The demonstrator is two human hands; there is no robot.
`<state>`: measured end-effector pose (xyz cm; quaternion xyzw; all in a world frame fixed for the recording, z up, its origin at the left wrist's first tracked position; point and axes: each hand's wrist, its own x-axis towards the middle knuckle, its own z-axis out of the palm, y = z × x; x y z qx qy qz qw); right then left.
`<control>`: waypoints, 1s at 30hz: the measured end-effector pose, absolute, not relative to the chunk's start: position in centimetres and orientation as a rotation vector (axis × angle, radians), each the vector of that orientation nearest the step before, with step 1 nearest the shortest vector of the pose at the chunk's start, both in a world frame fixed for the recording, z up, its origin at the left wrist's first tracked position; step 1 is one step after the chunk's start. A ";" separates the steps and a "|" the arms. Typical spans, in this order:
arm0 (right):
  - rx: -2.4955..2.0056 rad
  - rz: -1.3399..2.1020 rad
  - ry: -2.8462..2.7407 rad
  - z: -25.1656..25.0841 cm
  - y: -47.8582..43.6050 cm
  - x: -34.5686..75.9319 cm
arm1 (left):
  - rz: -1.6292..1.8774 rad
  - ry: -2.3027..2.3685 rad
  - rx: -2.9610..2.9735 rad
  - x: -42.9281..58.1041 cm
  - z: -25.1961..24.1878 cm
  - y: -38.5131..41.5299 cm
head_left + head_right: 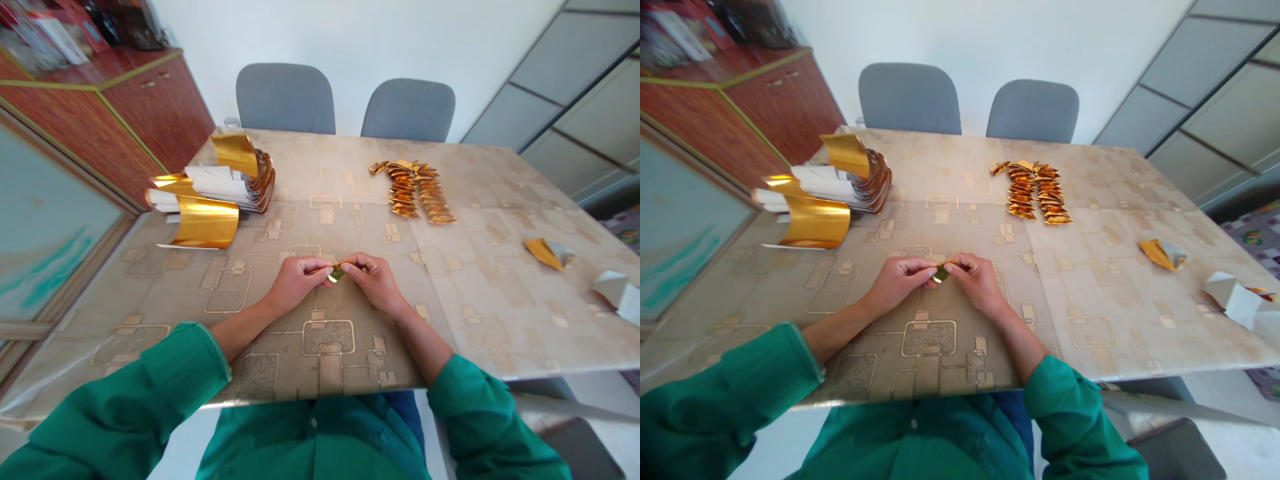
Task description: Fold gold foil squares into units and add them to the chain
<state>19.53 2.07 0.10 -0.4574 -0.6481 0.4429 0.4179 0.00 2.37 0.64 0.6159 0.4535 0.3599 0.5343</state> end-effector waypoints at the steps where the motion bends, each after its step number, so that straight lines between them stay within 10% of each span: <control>1: -1.138 1.120 -1.620 0.1 2.1 19.6 | 0.857 1.081 1.468 0.0 0.6 2.4; 20: -1.192 1.170 -1.574 0.8 1.9 20.0 | 0.838 1.112 1.444 -0.1 0.6 2.4; 30: -1.605 0.485 -2.008 0.2 2.1 19.8 | 0.720 1.350 2.326 -0.7 0.3 2.9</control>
